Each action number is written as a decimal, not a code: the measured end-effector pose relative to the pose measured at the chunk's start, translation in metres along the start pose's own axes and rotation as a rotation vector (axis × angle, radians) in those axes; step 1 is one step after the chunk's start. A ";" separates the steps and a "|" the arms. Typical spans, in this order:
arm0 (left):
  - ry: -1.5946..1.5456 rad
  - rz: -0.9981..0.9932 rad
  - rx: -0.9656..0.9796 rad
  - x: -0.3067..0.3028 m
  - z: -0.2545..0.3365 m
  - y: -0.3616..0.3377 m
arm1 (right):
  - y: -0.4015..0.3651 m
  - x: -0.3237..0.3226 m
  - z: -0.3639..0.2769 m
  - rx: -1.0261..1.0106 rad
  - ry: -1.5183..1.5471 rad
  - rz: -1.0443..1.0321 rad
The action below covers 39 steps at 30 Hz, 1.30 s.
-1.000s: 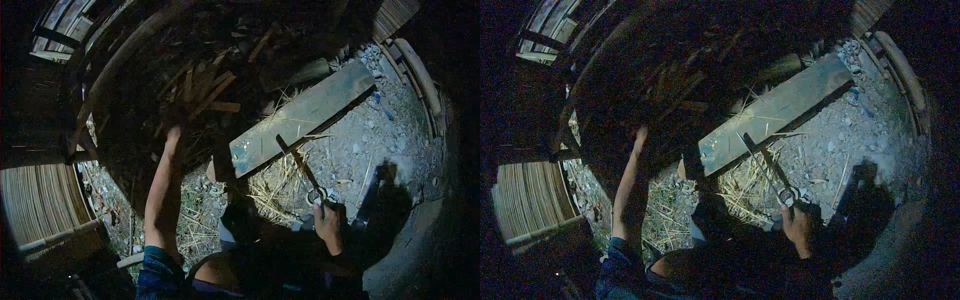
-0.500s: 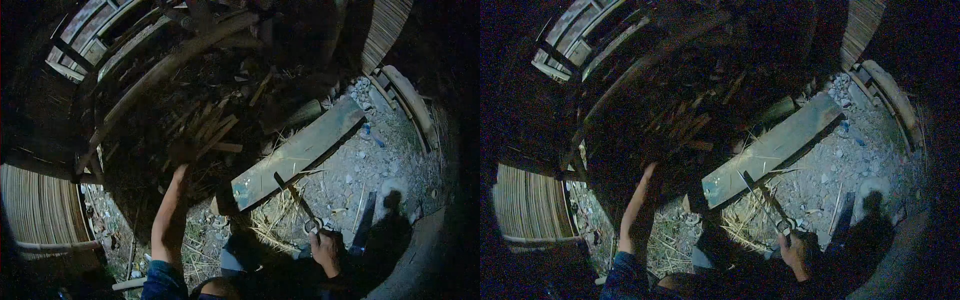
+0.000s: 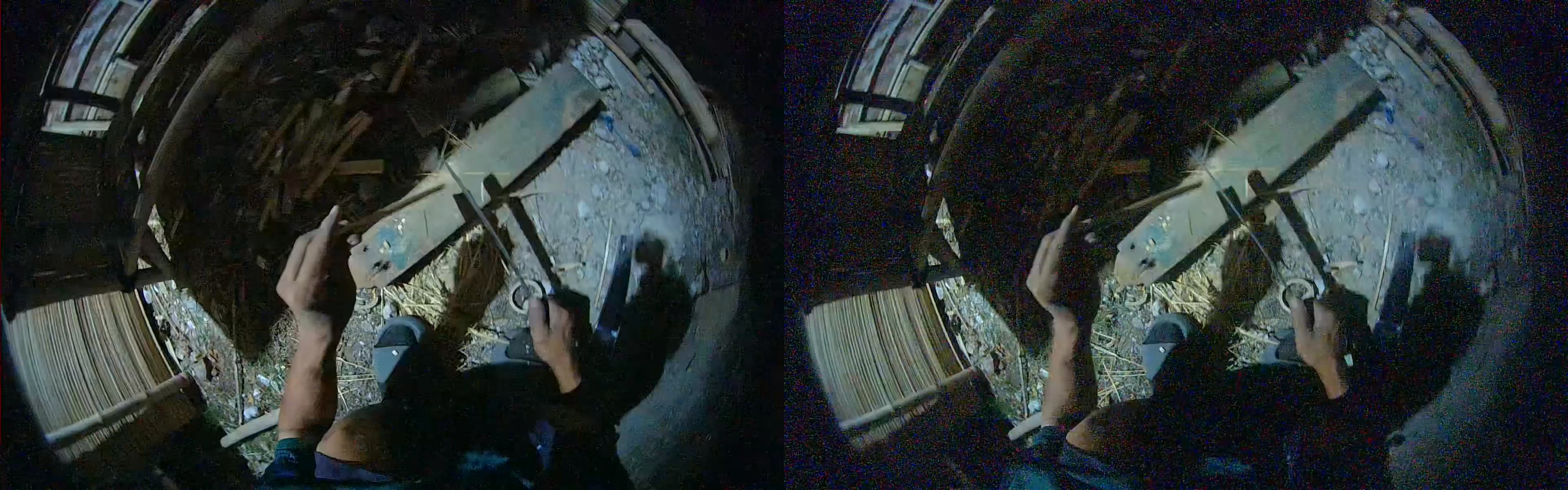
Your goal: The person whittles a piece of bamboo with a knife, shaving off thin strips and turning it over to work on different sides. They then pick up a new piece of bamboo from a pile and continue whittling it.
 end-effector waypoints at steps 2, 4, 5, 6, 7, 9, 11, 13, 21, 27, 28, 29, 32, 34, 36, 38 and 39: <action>0.018 -0.066 -0.035 0.014 0.006 -0.010 | 0.028 -0.021 -0.026 0.203 0.310 -0.067; 0.032 -0.087 0.002 0.024 0.008 -0.020 | 0.023 -0.001 -0.018 0.074 0.245 0.070; 0.026 -0.096 0.009 0.030 0.011 -0.021 | 0.020 0.000 -0.022 -0.072 0.173 0.202; 0.008 -0.026 -0.005 0.030 0.013 -0.021 | 0.050 -0.025 -0.060 0.171 0.511 -0.156; -0.009 0.045 -0.020 0.029 0.012 -0.022 | 0.056 -0.027 -0.074 0.180 0.513 -0.154; -0.142 0.081 -0.190 0.039 -0.013 -0.040 | 0.062 -0.028 -0.093 0.087 0.561 -0.140; -0.439 0.206 -0.169 0.035 -0.012 -0.042 | 0.053 -0.018 -0.091 -0.055 0.388 0.000; -0.222 0.186 -0.030 0.027 0.000 -0.036 | 0.057 -0.021 -0.118 -0.117 0.400 -0.116; -0.047 0.224 0.038 0.025 0.012 -0.036 | 0.064 -0.037 -0.150 -0.163 0.521 -0.030; 0.011 0.171 0.016 0.028 0.004 -0.033 | 0.079 -0.042 -0.159 -0.182 0.549 -0.136; 0.014 0.169 0.014 0.028 0.002 -0.034 | 0.079 -0.041 -0.159 -0.181 0.550 -0.139; 0.015 0.195 0.003 0.027 -0.002 -0.035 | 0.079 -0.042 -0.161 -0.195 0.558 -0.133; -0.016 0.229 -0.002 0.028 -0.006 -0.035 | 0.080 -0.038 -0.157 -0.192 0.501 -0.133; -0.055 0.243 0.003 0.026 -0.004 -0.036 | 0.084 -0.028 -0.143 -0.111 0.387 -0.159; -0.018 0.221 0.020 0.024 0.000 -0.034 | 0.079 -0.015 -0.136 -0.164 0.397 -0.034; -0.040 0.234 0.001 0.025 -0.006 -0.039 | 0.068 -0.022 -0.131 -0.214 0.314 0.039; -0.058 0.253 -0.013 0.026 -0.009 -0.039 | 0.072 -0.031 -0.131 -0.212 0.312 0.046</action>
Point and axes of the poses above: each hand's wrist, its own y-axis towards the middle knuckle, its own x-axis out of the palm, z = x × y, the point moved 7 cm from there along y, towards the middle knuckle, and after that the axes turned 4 degrees about z, right-handed, at the moved point
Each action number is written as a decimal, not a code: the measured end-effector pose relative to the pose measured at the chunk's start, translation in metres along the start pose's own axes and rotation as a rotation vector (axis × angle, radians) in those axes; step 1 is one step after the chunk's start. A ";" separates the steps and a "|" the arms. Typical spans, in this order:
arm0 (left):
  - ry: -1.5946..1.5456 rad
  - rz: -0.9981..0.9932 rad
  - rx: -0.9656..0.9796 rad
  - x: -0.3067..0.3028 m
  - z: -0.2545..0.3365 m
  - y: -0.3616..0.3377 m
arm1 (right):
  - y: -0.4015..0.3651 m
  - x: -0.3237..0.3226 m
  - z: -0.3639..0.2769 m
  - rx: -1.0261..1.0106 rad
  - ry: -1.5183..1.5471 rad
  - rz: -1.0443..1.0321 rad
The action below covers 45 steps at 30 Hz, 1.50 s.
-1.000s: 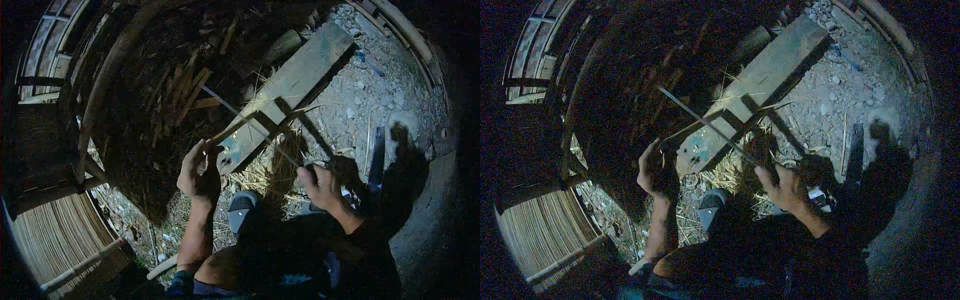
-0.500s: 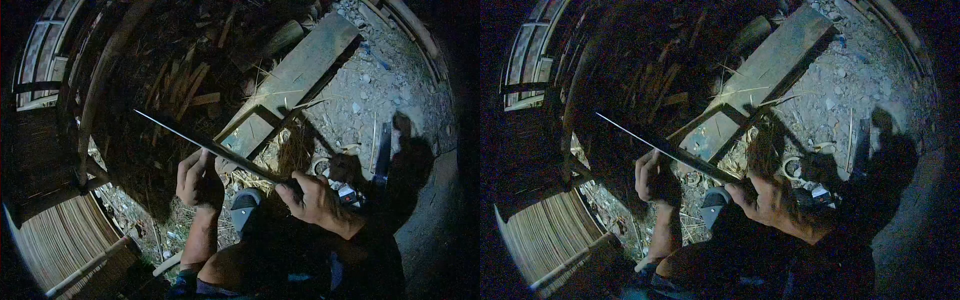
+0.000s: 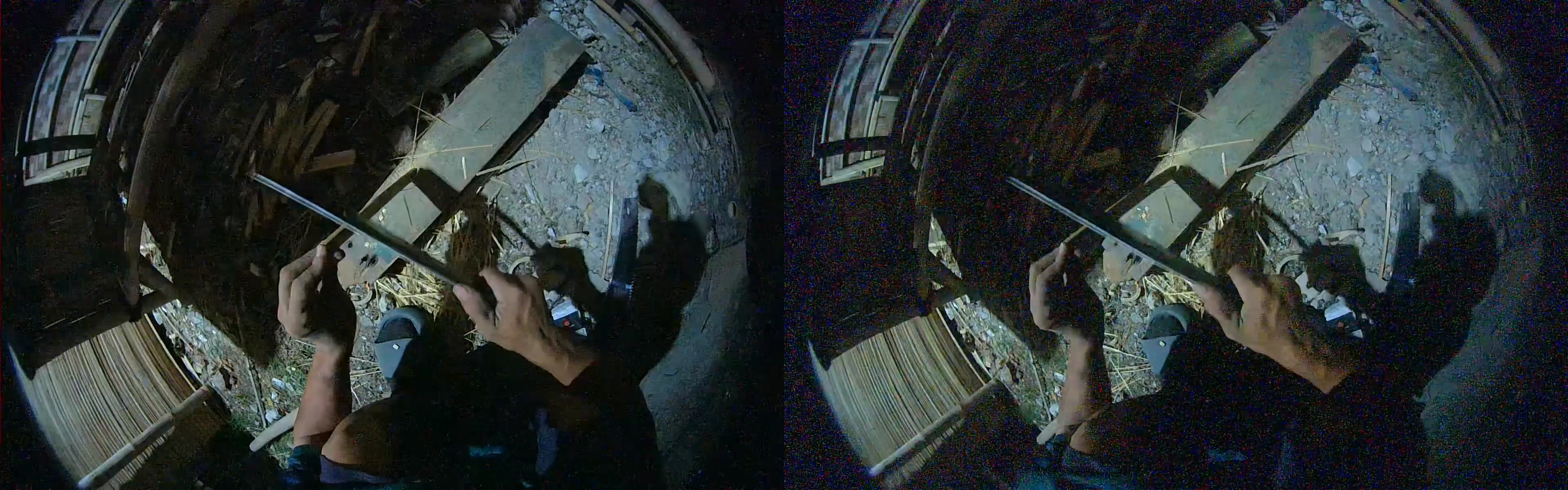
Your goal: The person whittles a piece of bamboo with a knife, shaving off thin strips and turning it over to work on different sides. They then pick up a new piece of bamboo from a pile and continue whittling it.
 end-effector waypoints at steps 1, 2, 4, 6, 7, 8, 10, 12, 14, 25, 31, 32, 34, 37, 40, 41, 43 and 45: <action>0.002 -0.006 -0.004 0.000 0.000 0.000 | 0.003 -0.001 -0.002 0.019 0.032 -0.087; 0.000 -0.017 0.009 0.002 0.003 0.001 | 0.004 0.000 -0.001 0.039 0.064 -0.175; -0.013 -0.018 0.030 0.003 0.007 0.003 | 0.012 0.013 0.027 0.145 -0.009 -0.185; 0.008 -0.021 0.028 0.003 0.005 0.005 | 0.012 0.013 0.043 0.252 -0.084 -0.186; 0.005 -0.022 0.028 0.004 0.006 0.006 | 0.011 0.008 0.039 0.210 -0.023 -0.099; 0.009 -0.034 0.024 0.005 0.008 0.007 | 0.008 0.003 0.037 0.170 0.038 -0.021; 0.008 -0.057 0.015 0.006 0.009 0.005 | 0.001 0.003 0.041 0.140 0.001 -0.035; -0.133 0.009 -0.125 0.006 -0.003 0.005 | -0.003 0.012 0.067 0.307 0.004 -0.053; 0.040 -0.033 0.001 0.004 0.007 0.012 | -0.002 0.013 0.077 0.365 -0.101 -0.059; -0.055 0.017 -0.088 -0.001 -0.014 0.003 | -0.016 0.003 0.086 0.366 -0.161 -0.097; -0.199 0.025 0.072 0.003 0.006 0.000 | 0.001 -0.017 0.018 0.233 -0.066 -0.295; -0.227 0.026 0.132 0.003 0.013 0.000 | 0.003 -0.018 0.011 0.238 -0.066 -0.295; -0.216 0.011 0.117 0.002 0.014 0.000 | 0.008 -0.019 -0.006 0.121 0.095 -0.256; -0.162 -0.027 0.111 0.003 0.023 0.002 | 0.012 -0.014 -0.004 0.116 0.067 -0.243; -0.130 -0.063 0.166 0.002 0.020 0.001 | 0.010 -0.016 -0.003 0.115 -0.016 -0.270; -0.130 -0.071 0.163 0.003 0.021 0.001 | 0.008 -0.018 -0.002 0.081 0.026 -0.235; -0.110 -0.085 0.205 0.006 0.028 0.002 | 0.008 -0.016 0.007 0.047 0.060 -0.203; -0.160 -0.081 0.163 0.008 0.030 0.002 | 0.009 -0.001 0.043 0.249 -0.106 -0.288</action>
Point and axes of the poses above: each hand's wrist, its own y-axis towards the middle knuckle, its own x-axis out of the palm, z = x × y, the point moved 7 cm from there along y, towards the middle knuckle, and after that the axes turned 4 degrees about z, right-handed, at the moved point
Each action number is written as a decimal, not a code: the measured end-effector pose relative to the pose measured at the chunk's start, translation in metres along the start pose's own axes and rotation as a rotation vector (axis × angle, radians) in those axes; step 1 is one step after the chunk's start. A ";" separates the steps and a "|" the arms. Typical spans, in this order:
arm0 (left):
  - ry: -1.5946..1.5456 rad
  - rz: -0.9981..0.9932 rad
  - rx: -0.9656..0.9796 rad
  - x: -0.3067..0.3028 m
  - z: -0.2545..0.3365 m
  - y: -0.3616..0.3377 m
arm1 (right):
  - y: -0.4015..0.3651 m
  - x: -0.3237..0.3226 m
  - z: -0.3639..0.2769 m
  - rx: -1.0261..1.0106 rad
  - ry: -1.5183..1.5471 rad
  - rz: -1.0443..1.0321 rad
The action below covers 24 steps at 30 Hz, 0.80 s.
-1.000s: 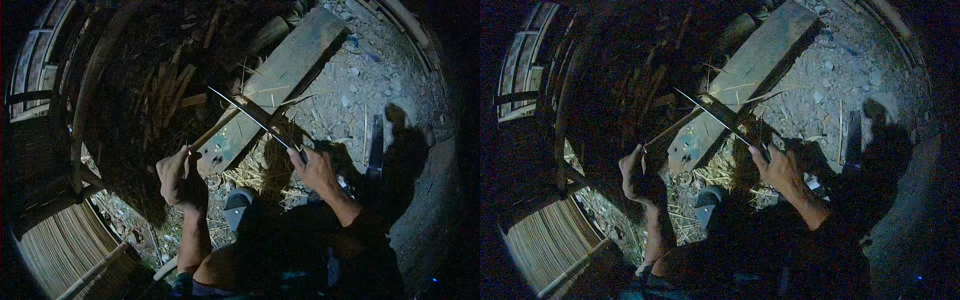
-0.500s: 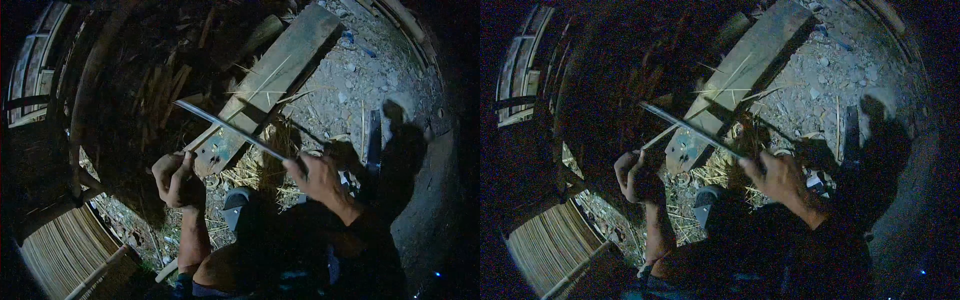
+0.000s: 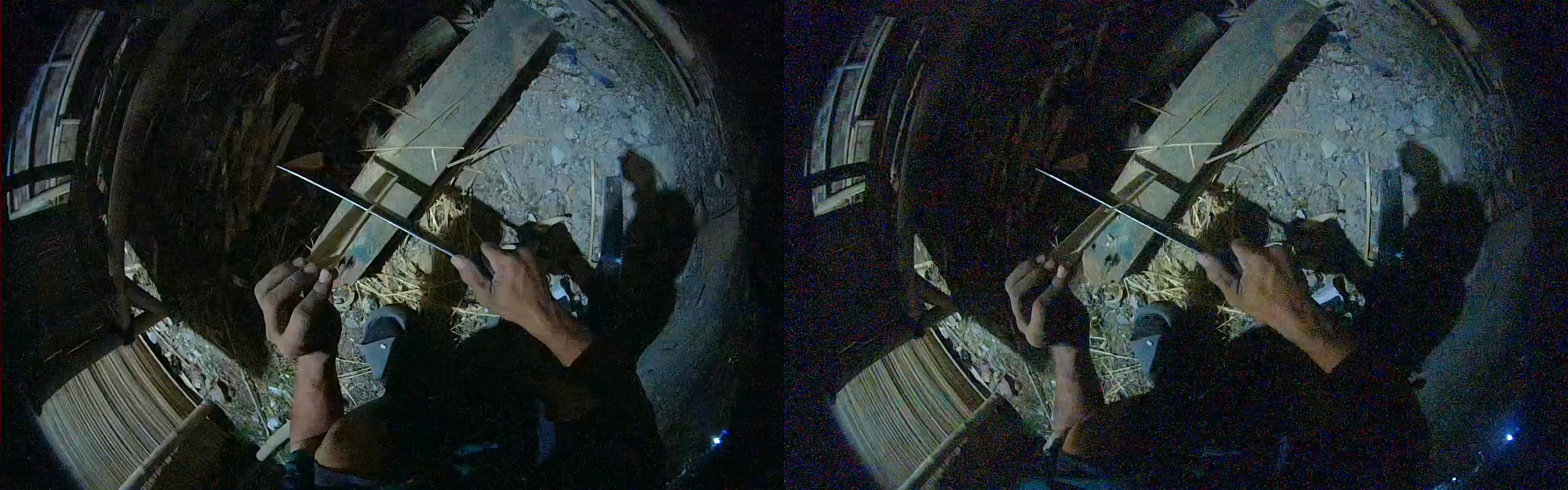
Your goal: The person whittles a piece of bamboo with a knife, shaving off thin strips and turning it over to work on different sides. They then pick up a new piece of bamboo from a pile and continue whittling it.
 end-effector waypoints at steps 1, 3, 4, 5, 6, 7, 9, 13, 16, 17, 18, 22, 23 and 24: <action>-0.040 0.006 -0.037 0.001 -0.003 -0.001 | 0.000 -0.001 0.000 0.000 -0.002 0.004; -0.022 0.002 0.017 0.002 -0.004 0.002 | -0.009 -0.007 -0.006 -0.063 0.121 0.114; -0.005 0.019 0.083 0.002 -0.003 0.004 | -0.008 -0.006 -0.002 -0.061 0.119 0.114; -0.006 0.016 0.079 0.002 -0.003 0.002 | -0.008 -0.003 0.005 -0.064 0.116 0.108; -0.006 0.033 0.043 0.001 -0.005 0.002 | -0.007 -0.001 0.011 -0.070 0.111 0.107; -0.006 0.054 0.010 0.000 -0.007 0.001 | -0.003 0.001 0.017 -0.073 0.106 0.113; -0.038 0.062 0.027 -0.001 -0.008 0.003 | 0.007 0.013 0.045 0.130 -0.077 0.097; 0.039 0.010 0.026 0.000 -0.006 0.001 | -0.005 0.018 0.061 0.103 0.065 0.120; 0.047 0.003 0.016 0.003 -0.002 0.002 | 0.000 0.003 0.048 0.065 0.017 0.168; 0.029 -0.008 0.006 0.001 0.000 -0.001 | -0.005 0.003 0.042 0.062 0.005 0.176; 0.006 -0.012 0.003 0.002 0.000 -0.001 | -0.008 0.007 0.041 0.089 -0.040 0.112; 0.058 -0.054 0.055 0.004 0.009 -0.002 | -0.020 -0.026 -0.023 -0.102 -0.017 0.042; 0.057 -0.056 0.046 0.003 0.009 -0.002 | -0.021 -0.029 -0.034 -0.172 0.061 0.049; 0.059 -0.058 0.036 0.002 0.008 -0.002 | -0.021 -0.030 -0.042 -0.243 0.139 0.054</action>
Point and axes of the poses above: each hand's wrist, its own y-axis towards the middle knuckle, its own x-axis out of the palm, z = x × y, the point moved 7 cm from there along y, towards the middle knuckle, and after that the axes turned 4 degrees about z, right-handed, at the moved point
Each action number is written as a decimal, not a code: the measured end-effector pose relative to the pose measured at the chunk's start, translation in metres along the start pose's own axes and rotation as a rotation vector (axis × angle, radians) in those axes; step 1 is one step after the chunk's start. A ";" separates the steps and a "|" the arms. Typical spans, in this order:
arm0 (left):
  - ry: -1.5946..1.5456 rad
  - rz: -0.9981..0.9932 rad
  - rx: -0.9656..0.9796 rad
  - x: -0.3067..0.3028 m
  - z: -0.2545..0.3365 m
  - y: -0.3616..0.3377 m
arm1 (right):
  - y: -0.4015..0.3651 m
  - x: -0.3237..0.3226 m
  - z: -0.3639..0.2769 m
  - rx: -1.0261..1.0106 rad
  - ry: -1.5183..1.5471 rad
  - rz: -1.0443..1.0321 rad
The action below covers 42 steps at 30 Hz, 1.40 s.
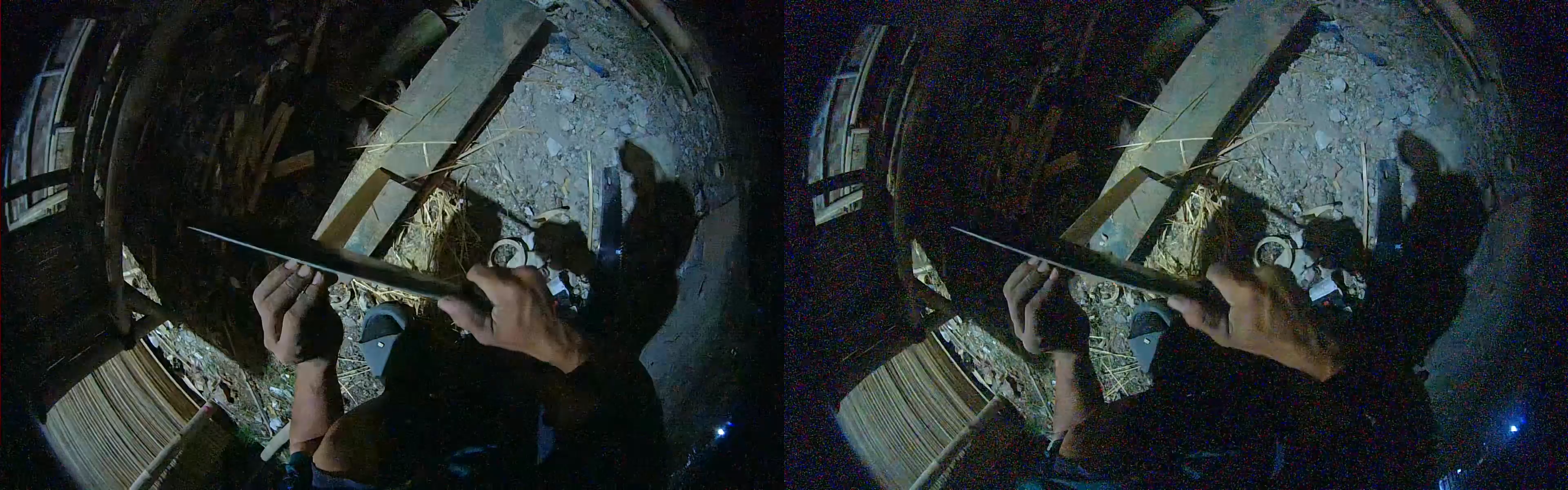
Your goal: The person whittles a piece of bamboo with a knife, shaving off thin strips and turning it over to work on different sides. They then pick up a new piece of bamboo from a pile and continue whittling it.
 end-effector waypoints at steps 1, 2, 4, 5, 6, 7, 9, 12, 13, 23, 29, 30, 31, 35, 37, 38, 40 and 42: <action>0.005 0.000 0.000 -0.002 -0.001 0.000 | 0.001 0.002 0.000 -0.003 0.003 -0.002; 0.005 -0.002 -0.004 -0.004 -0.003 -0.001 | 0.001 0.007 0.004 0.030 -0.022 -0.028; 0.015 0.009 -0.009 -0.004 -0.006 -0.003 | 0.006 0.016 0.012 0.087 -0.077 -0.080; -0.019 0.033 -0.048 -0.007 -0.009 -0.006 | 0.004 0.015 0.010 0.088 -0.070 -0.086; -0.056 0.057 -0.085 -0.008 -0.012 -0.008 | 0.003 0.006 0.002 0.032 -0.062 -0.027; -0.055 0.052 -0.089 -0.008 -0.013 -0.009 | 0.002 -0.001 -0.004 -0.026 -0.058 0.031; -0.016 0.019 -0.003 -0.006 -0.004 -0.006 | 0.001 0.006 0.008 -0.032 0.022 0.075; 0.012 0.031 -0.007 -0.006 -0.008 -0.001 | 0.003 0.022 0.038 0.140 -0.105 -0.011; 0.012 0.027 -0.008 -0.008 -0.010 -0.003 | 0.000 0.020 0.035 0.147 -0.096 -0.020; -0.011 0.040 -0.072 -0.010 -0.015 -0.010 | -0.002 0.022 0.072 0.246 -0.027 0.043; 0.048 0.016 -0.209 -0.015 -0.022 -0.009 | -0.008 0.021 0.102 0.347 -0.226 0.054; -0.061 0.105 -0.286 -0.016 -0.029 -0.011 | -0.011 0.021 0.104 0.343 -0.173 0.005; -0.169 0.191 -0.368 -0.019 -0.035 -0.013 | -0.014 0.020 0.100 0.343 -0.176 0.009; -0.167 0.100 -0.553 -0.016 -0.045 -0.017 | -0.017 0.003 0.073 0.421 -0.190 0.035; -0.267 0.053 -0.509 -0.019 -0.050 -0.025 | -0.012 0.004 0.040 0.209 -0.074 -0.025; -0.319 0.056 -0.488 -0.019 -0.048 -0.026 | -0.013 0.004 0.033 0.211 -0.074 -0.025; -0.579 0.180 -0.529 -0.015 -0.049 -0.032 | -0.011 0.008 0.010 0.040 -0.037 -0.001; -0.449 0.144 -0.486 -0.019 -0.051 -0.034 | -0.009 0.012 0.018 0.056 -0.061 -0.046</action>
Point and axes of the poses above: each hand's wrist, its own y-axis towards the middle knuckle, its own x-axis out of the palm, z = x × y, the point moved 7 cm from there along y, towards the middle knuckle, and after that the axes turned 4 degrees about z, right-handed, at the moved point
